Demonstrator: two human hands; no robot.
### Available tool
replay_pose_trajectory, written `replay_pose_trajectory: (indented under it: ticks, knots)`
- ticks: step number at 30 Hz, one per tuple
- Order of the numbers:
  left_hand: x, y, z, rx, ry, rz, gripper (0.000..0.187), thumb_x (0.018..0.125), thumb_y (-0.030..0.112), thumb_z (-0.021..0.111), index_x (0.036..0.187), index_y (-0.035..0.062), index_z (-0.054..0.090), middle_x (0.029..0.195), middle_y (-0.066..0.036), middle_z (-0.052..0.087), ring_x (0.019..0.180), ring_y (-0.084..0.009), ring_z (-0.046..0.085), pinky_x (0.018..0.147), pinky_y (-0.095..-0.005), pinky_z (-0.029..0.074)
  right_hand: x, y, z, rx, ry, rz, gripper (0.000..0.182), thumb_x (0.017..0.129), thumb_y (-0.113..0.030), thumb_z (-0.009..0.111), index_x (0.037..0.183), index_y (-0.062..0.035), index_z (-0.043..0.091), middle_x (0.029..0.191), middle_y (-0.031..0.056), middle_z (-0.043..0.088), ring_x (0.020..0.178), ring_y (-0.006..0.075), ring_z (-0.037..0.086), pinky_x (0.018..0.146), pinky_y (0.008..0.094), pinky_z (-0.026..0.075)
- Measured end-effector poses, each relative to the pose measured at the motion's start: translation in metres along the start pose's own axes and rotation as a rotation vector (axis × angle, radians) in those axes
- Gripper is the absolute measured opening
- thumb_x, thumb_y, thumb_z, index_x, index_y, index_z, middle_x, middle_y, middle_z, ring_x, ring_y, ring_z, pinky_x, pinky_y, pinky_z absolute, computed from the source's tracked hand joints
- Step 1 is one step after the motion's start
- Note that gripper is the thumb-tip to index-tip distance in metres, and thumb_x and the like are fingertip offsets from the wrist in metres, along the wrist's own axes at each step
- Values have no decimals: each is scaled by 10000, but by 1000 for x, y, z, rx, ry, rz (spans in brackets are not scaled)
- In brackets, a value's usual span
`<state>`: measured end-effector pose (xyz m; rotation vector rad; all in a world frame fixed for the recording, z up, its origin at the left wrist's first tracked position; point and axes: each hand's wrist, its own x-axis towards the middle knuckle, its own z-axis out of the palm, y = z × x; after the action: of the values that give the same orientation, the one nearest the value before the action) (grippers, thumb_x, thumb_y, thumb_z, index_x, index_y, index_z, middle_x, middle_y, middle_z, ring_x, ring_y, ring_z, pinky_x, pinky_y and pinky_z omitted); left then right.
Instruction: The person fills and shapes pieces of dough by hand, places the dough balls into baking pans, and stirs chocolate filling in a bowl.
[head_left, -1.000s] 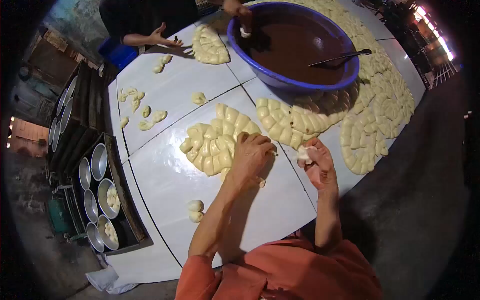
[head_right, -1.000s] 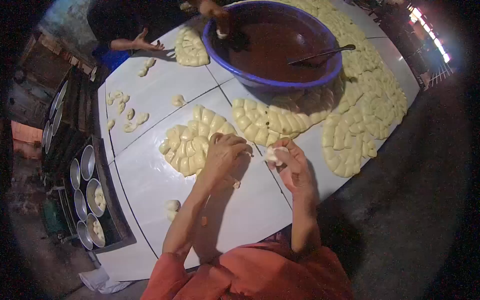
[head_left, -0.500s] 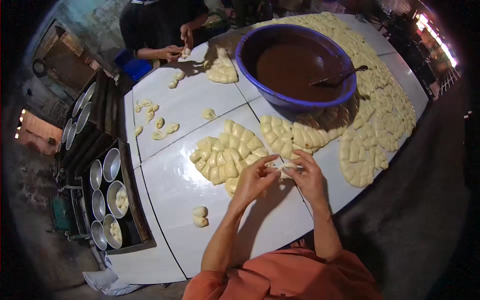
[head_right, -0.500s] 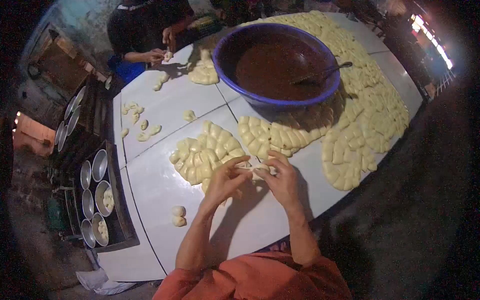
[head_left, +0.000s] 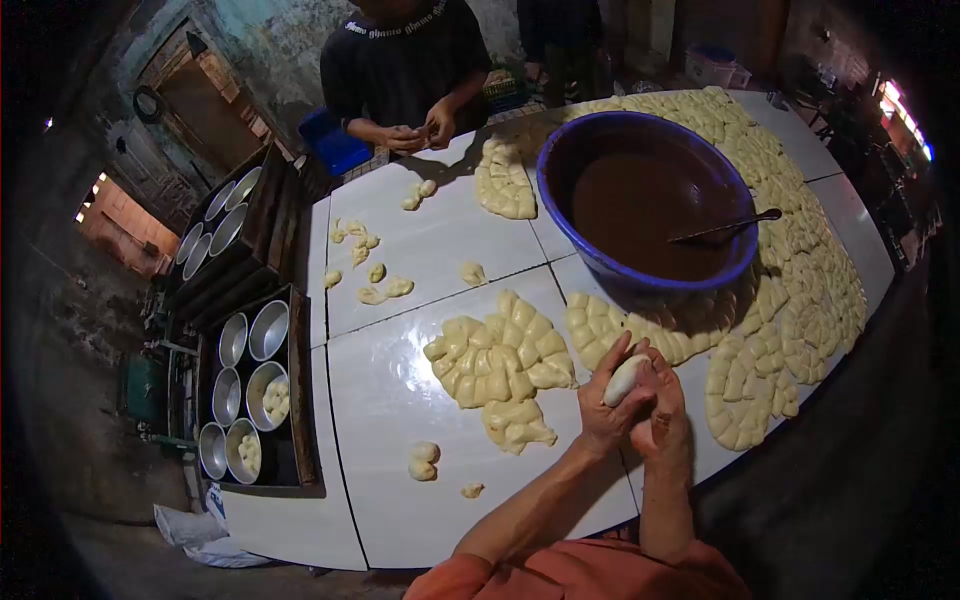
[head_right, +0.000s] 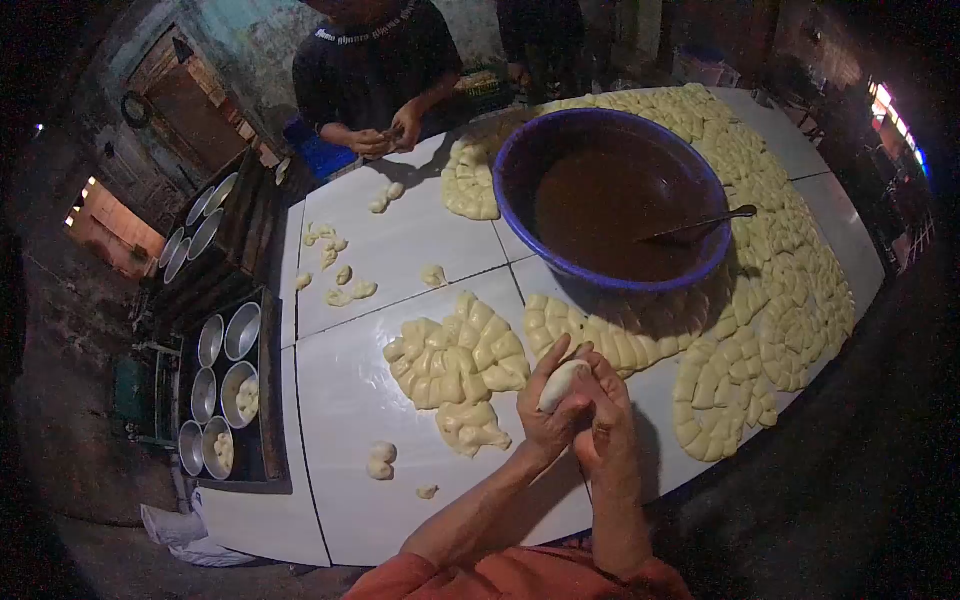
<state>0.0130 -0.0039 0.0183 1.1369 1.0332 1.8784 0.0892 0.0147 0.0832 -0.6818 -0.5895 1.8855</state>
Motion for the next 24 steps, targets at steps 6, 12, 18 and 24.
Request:
replay_pose_trajectory:
  ticks: [6,12,18,24]
  knots:
    - [8,8,-7,-212,9,-303,947,878,228,762,1574,109,131,1486,-239,384,1079,-217,635,916,-305,536,75,-40,0,-316,-131,-194,174,957,-182,634,1049,-44,580,929,29,616,818,100,601,729,261,501]
    - [-2,16,-61,39,-15,-533,502,958,161,660,1405,26,476,1236,-166,637,996,-178,660,854,-300,540,197,-95,-26,-1360,-289,-218,205,908,-222,619,950,-21,623,856,70,647,803,149,611,718,344,484]
    - [-11,20,-85,102,-62,-550,412,973,194,640,1327,2,549,1197,-135,658,998,-168,653,848,-295,529,232,-86,-34,-1976,-501,39,223,854,-227,640,955,-29,661,903,143,681,815,208,616,728,403,475]
    - [-10,26,-84,149,-69,-611,431,970,226,650,1311,-21,558,1190,-159,661,1018,-188,653,864,-309,540,254,-92,-43,-1821,-308,137,246,858,-273,635,918,-38,670,814,90,667,723,192,581,661,399,458]
